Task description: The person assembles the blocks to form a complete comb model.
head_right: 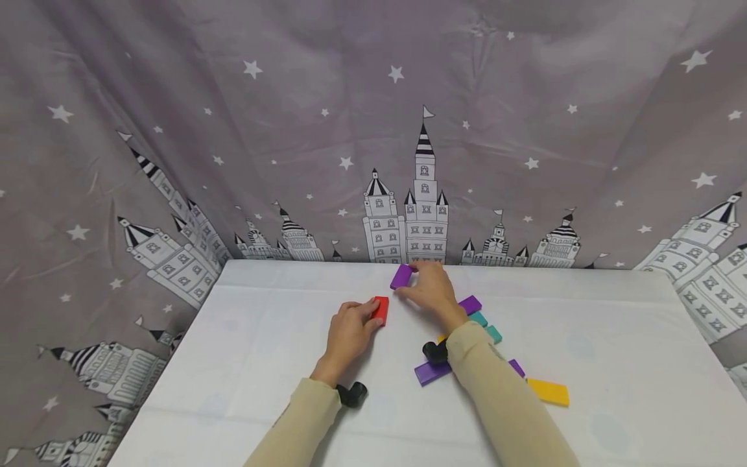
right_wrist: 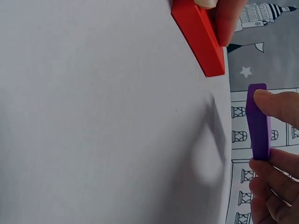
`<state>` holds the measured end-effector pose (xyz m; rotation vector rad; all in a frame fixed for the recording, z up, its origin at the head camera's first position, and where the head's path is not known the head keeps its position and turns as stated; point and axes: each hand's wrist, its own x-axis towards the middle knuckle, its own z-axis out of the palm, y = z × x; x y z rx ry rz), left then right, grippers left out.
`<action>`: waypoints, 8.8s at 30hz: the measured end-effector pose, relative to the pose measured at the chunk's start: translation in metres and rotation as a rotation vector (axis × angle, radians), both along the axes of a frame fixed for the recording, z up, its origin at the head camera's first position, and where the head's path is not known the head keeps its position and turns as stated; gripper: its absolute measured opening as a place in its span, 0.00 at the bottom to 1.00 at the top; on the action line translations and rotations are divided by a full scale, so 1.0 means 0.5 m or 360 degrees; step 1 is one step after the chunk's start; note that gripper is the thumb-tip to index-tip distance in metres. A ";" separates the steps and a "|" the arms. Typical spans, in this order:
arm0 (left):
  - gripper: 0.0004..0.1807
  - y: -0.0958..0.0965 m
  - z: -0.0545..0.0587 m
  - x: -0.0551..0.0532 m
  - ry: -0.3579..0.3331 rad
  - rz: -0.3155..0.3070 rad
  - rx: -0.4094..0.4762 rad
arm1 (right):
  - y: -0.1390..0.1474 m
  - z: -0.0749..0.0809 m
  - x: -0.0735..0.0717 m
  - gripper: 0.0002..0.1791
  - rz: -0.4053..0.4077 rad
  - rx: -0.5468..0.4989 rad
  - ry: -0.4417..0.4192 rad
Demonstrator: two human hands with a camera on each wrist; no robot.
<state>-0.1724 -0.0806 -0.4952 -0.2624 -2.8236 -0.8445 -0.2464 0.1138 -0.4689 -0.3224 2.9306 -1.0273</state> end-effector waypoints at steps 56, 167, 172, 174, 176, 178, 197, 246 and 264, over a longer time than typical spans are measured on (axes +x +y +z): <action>0.21 0.014 -0.010 -0.011 0.0028 0.0094 -0.0013 | -0.038 -0.041 -0.048 0.29 0.0403 0.0179 0.0052; 0.28 -0.045 -0.005 -0.139 -0.0370 -0.0478 -0.0029 | 0.157 0.011 0.133 0.38 -0.0278 0.0083 -0.0026; 0.28 -0.048 -0.002 -0.137 -0.0362 -0.0491 -0.0044 | 0.125 0.016 0.148 0.35 -0.0175 0.0051 0.0050; 0.28 -0.050 0.000 -0.136 -0.0357 -0.0500 -0.0046 | 0.110 0.018 0.154 0.35 -0.0132 0.0040 0.0075; 0.28 -0.051 0.001 -0.137 -0.0365 -0.0497 -0.0041 | 0.094 0.023 0.159 0.34 -0.0105 0.0030 0.0074; 0.28 -0.050 0.003 -0.138 -0.0365 -0.0498 -0.0036 | 0.079 0.029 0.164 0.34 -0.0089 0.0015 0.0070; 0.28 -0.048 0.003 -0.138 -0.0342 -0.0502 -0.0053 | -0.049 0.004 0.196 0.32 0.0122 -0.0001 0.0063; 0.27 -0.047 0.008 -0.134 -0.0305 -0.0514 -0.0068 | -0.100 -0.030 0.187 0.33 0.0133 0.0205 0.0023; 0.28 -0.045 0.004 -0.136 -0.0357 -0.0483 -0.0076 | 0.006 0.031 0.209 0.33 -0.0019 -0.0157 0.0078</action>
